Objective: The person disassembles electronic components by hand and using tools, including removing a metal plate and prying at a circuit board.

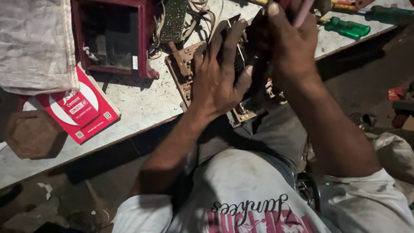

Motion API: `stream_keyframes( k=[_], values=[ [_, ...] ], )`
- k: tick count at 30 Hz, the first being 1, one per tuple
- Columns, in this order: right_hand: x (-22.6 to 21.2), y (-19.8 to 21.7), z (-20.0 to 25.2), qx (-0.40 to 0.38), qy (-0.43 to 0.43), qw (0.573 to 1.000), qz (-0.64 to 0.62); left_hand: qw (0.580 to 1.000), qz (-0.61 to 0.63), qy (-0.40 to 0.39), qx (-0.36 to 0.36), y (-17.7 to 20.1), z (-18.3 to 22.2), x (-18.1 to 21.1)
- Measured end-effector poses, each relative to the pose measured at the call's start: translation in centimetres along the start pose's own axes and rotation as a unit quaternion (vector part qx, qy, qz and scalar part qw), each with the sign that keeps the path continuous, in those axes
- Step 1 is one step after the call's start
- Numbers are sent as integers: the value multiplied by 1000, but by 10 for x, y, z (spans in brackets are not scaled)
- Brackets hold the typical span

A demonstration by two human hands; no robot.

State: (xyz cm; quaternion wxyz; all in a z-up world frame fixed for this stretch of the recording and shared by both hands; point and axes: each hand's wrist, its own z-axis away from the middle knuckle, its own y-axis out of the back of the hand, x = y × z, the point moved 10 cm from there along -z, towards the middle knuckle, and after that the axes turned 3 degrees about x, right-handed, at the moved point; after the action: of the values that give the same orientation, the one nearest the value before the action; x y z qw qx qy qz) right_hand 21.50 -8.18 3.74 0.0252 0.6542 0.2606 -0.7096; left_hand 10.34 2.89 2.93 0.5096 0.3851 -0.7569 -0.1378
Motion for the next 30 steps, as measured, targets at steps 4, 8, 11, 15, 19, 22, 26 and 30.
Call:
stream_keyframes(
  k=[4, 8, 11, 15, 19, 22, 26, 30],
  values=[
    [-18, 1, 18, -17, 63, 994, 91, 1000, 0, 6, 6, -2, 1, -1],
    [-57, -11, 66, -106, 250, 962, 31, 1000, 0, 12, 15, -3, 1, -5],
    [-56, 1, 123, -57, 222, 973, 19, 999, 36, 8, 25, -1, 2, -7],
    [-57, 1, 156, -122, 292, 948, -45, 999, 43, 12, 27, -1, 0, -8],
    [-31, 40, 129, -29, 207, 970, -125, 1000, 10, 3, 18, -6, 7, -10],
    [-46, 24, 115, -25, 271, 961, 56, 1000, -8, -13, 27, -8, -1, -10],
    [-43, 0, 114, -48, 253, 961, 98, 999, 4, -7, 35, -12, 5, -14],
    [-47, -3, 112, -73, 219, 973, 11, 1000, 16, 5, 25, -11, 6, -14]
  ],
)
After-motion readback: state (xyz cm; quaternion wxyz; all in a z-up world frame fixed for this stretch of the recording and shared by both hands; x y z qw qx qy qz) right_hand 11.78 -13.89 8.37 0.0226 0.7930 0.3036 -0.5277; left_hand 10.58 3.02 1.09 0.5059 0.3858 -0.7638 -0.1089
